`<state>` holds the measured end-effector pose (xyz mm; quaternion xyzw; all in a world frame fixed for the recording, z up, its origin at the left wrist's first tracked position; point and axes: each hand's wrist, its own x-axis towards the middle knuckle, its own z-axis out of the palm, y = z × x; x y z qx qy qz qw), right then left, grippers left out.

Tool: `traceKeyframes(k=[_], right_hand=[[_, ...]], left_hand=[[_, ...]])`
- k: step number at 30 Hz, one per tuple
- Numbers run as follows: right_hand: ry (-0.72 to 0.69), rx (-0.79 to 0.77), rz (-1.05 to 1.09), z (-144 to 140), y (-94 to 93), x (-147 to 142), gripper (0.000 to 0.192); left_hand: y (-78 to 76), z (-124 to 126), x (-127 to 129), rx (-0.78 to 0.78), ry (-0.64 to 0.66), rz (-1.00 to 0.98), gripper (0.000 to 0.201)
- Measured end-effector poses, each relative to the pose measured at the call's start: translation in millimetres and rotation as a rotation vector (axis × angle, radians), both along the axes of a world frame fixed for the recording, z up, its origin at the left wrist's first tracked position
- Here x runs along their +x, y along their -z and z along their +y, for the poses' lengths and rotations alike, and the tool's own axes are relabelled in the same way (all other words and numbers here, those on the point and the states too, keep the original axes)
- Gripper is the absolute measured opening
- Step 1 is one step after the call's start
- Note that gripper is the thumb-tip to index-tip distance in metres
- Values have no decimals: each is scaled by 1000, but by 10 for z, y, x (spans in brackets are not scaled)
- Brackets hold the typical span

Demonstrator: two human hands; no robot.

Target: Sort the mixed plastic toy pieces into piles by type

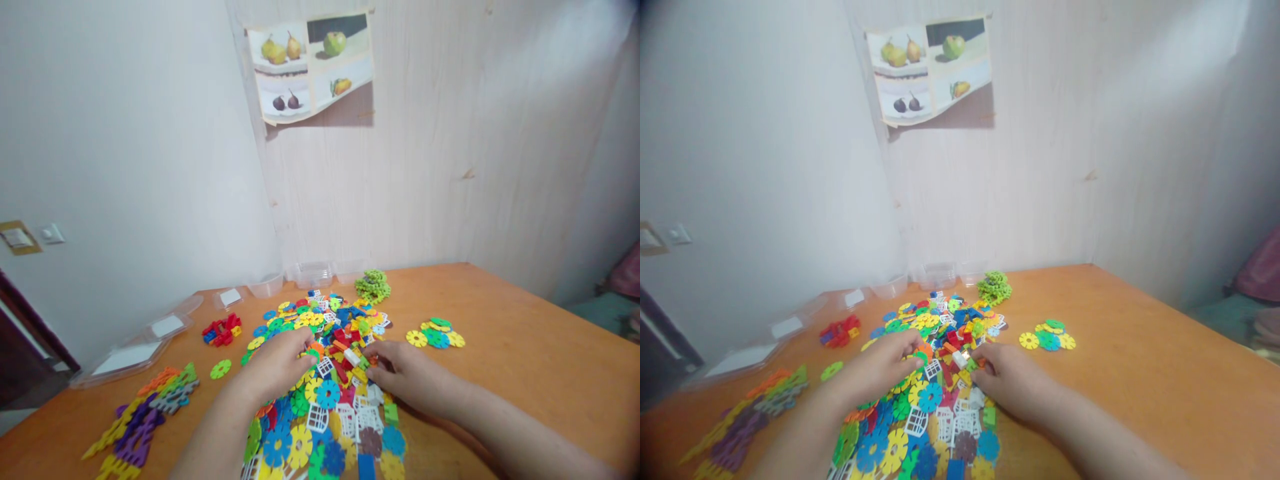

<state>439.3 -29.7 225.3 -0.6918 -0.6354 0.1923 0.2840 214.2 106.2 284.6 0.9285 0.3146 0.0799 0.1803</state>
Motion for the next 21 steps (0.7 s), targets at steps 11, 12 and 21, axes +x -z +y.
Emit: traceKeyframes(k=[11,12,21], right_hand=[[102,202,18,44,-6,-77,22],[97,218,22,29,-29,-102,23],[-66,273,-52,-150,-248,-347,39]], left_hand=[[27,-69,96,-225,4,-306,29],[20,-80,111,-243,-6,-336,29],[177,-291,395,-504,50,-537,33]])
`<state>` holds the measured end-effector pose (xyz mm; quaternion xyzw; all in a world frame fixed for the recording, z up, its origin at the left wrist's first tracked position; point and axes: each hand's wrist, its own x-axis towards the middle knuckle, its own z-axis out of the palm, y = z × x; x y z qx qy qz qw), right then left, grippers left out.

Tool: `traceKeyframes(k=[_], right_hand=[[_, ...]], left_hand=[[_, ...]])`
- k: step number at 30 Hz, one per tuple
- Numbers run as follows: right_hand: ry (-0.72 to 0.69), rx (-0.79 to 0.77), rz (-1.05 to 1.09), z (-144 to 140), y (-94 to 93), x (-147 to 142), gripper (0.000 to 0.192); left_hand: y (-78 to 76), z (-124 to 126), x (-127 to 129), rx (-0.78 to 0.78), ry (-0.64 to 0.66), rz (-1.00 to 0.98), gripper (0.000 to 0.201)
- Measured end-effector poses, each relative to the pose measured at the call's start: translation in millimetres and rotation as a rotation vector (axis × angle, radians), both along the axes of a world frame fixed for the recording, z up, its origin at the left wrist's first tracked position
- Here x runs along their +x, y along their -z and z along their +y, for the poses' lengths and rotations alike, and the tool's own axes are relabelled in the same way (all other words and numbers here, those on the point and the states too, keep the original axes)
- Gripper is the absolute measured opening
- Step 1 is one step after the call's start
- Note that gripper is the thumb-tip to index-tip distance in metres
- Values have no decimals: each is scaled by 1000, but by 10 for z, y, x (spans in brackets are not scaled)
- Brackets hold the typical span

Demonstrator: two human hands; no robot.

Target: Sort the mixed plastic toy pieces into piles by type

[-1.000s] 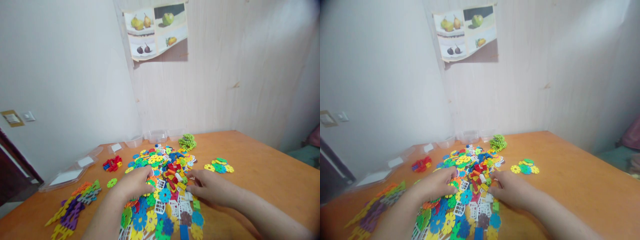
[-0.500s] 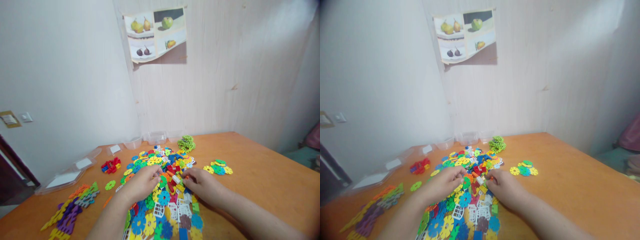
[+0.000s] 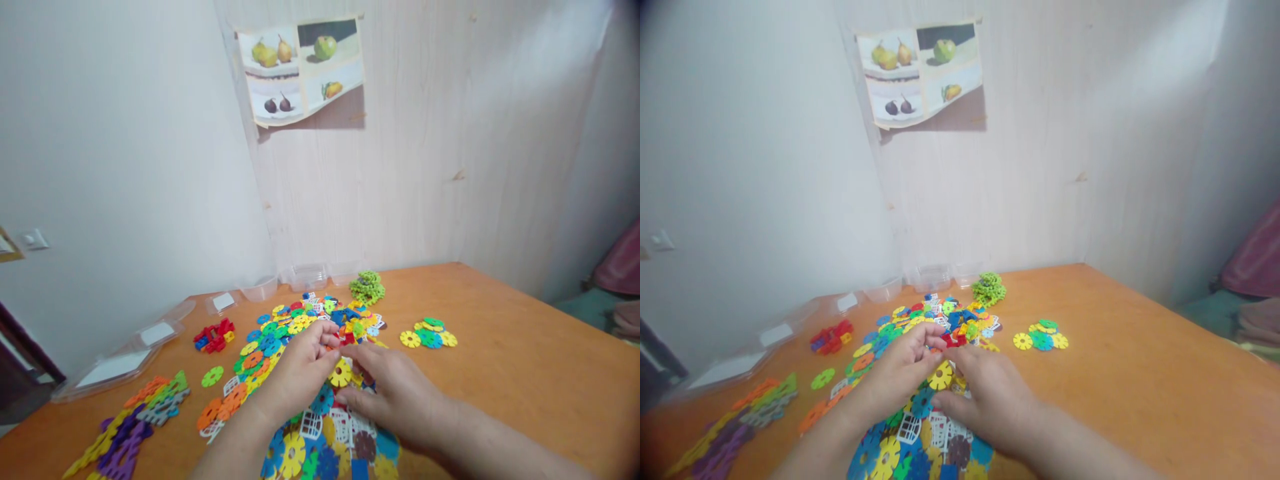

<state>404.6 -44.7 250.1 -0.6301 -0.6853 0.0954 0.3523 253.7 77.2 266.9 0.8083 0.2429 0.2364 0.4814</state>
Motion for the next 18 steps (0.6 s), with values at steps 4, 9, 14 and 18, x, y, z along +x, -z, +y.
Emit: traceKeyframes(k=[4,9,14,18], right_hand=[[25,-24,-79,5,2,-12,32],[123,-12,-176,13,-2,113,23],[501,-113,-222,53,-39,577,35],[655,-329,-255,106,38,1017,42]], left_hand=[[81,-30,72,-92,50,-30,31],[76,-33,82,-210,76,-33,43],[-10,140,-23,-93,-142,-67,41],[-21,370,-156,19,-294,-27,39]])
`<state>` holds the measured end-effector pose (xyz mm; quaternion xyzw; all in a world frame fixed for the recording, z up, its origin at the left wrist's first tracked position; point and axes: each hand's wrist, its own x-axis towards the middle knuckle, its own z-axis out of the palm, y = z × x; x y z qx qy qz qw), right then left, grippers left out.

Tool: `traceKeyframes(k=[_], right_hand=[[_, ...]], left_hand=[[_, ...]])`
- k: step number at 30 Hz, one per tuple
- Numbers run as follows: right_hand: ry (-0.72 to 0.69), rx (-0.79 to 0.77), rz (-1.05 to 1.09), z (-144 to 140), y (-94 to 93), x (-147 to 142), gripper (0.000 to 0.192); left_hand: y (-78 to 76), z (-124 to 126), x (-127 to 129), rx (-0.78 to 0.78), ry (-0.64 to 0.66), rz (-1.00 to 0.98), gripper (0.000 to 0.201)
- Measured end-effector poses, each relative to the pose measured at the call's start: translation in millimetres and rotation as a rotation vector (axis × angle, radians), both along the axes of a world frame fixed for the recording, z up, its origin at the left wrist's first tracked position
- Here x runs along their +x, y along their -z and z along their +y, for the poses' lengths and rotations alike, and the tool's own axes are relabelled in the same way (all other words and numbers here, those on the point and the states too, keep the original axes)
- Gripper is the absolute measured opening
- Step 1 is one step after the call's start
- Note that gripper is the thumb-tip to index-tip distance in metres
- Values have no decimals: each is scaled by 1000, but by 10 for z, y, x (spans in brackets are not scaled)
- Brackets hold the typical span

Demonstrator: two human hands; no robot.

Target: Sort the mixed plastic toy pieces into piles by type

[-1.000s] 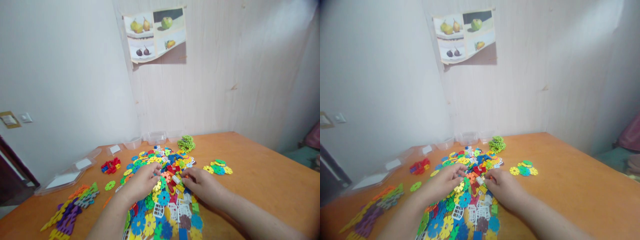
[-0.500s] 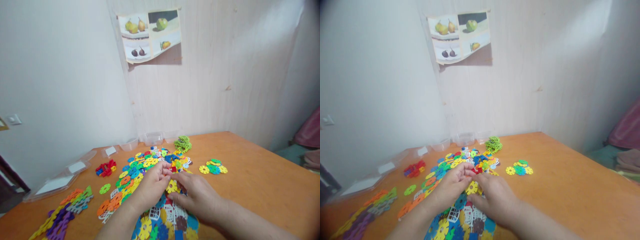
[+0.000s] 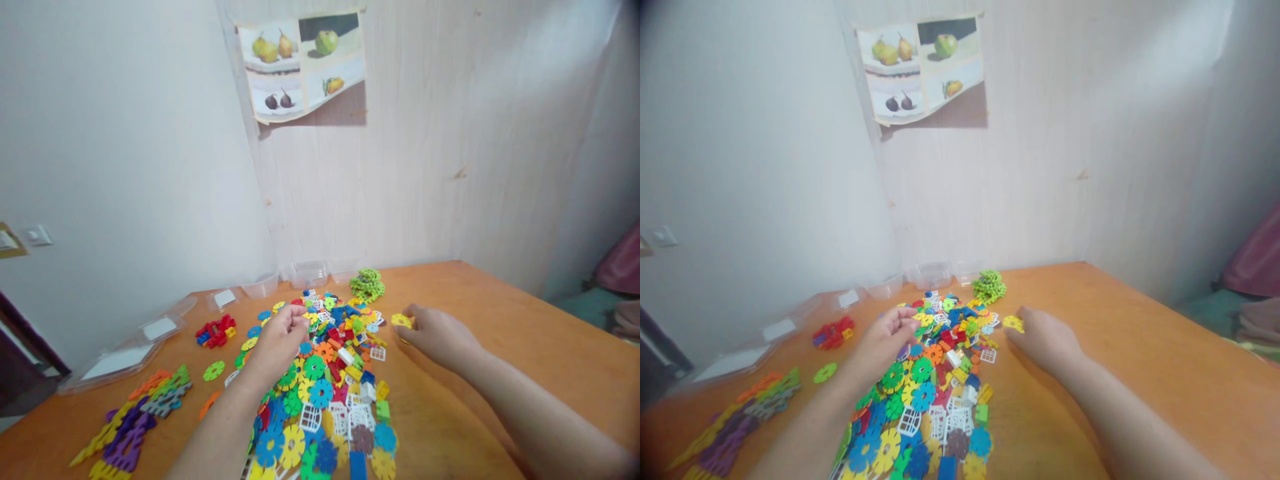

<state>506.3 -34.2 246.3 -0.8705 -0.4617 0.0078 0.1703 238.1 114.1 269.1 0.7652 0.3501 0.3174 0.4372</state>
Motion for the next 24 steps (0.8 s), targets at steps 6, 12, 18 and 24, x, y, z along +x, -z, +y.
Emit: traceKeyframes(k=[6,12,18,24], right_hand=[[37,-149,31,12,122,292,40],[-1,-22,49,9,70,119,56],[-159,56,37,-15,12,-267,42],[-228,104,24,-38,-36,-505,37]], left_hand=[[57,117,-103,92,2,97,36],[60,4,-76,341,134,272,30],[150,-58,6,616,136,499,36],[185,-50,44,617,123,457,15]])
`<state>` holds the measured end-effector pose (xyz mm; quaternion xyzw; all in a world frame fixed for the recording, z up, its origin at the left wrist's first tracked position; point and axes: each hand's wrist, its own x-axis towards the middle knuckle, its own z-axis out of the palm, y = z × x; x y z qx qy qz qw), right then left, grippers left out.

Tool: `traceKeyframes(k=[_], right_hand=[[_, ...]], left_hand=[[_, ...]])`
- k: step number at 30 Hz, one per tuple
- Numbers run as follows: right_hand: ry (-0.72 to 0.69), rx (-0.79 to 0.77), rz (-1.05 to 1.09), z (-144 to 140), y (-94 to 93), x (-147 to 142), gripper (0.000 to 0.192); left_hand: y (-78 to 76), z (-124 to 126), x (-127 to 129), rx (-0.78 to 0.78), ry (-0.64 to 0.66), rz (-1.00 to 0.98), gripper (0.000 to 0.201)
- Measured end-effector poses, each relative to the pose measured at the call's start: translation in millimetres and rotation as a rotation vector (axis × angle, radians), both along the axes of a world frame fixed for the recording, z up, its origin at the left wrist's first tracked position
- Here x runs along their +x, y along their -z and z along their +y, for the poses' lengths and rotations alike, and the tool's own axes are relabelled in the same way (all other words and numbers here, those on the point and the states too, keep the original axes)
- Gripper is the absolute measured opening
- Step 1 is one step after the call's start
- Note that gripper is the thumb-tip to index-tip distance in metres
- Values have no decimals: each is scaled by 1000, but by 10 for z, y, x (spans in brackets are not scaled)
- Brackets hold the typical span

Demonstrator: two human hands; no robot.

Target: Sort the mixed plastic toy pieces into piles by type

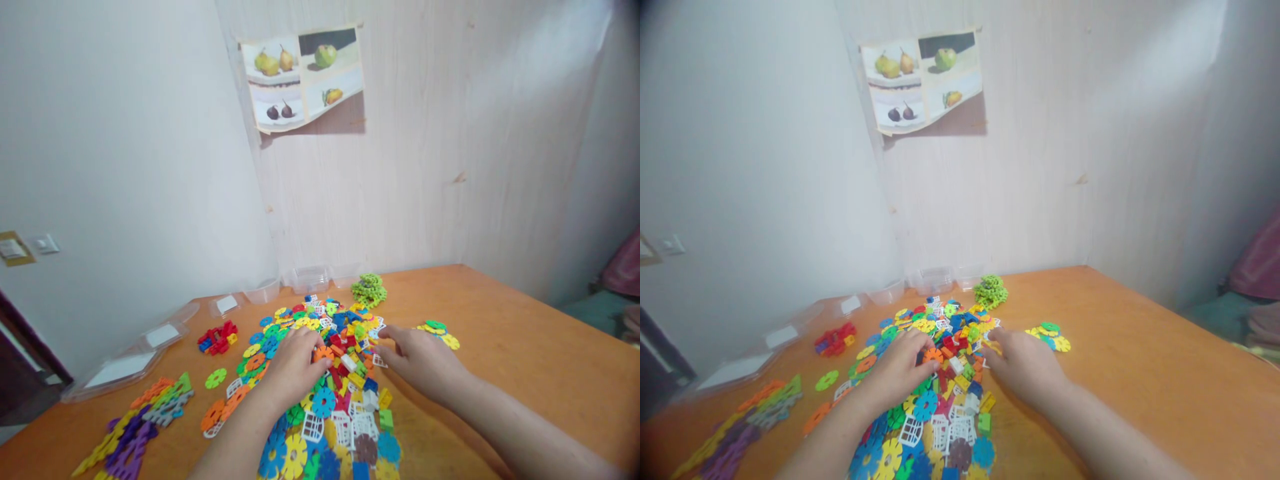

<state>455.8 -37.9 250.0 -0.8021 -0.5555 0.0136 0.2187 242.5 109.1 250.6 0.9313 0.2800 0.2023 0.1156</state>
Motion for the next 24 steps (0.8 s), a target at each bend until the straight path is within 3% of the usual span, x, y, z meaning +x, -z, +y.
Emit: traceKeyframes(k=[5,8,11,15,20,24], right_hand=[[-51,104,57,-6,-3,-95,31],[-159,199,96,-27,6,-184,34],[-308,254,112,-53,17,-303,53],[-422,244,116,-69,18,-437,59],[-445,229,125,-72,-14,-457,41],[-275,230,93,-45,-32,-296,37]], left_hand=[[-62,6,31,-157,39,-185,13],[-105,-55,63,-410,34,-301,16],[-166,-170,86,-664,82,-358,20],[-239,-335,97,-875,201,-369,29],[-238,-419,119,-946,253,-369,31],[-260,-346,83,-850,168,-393,34]])
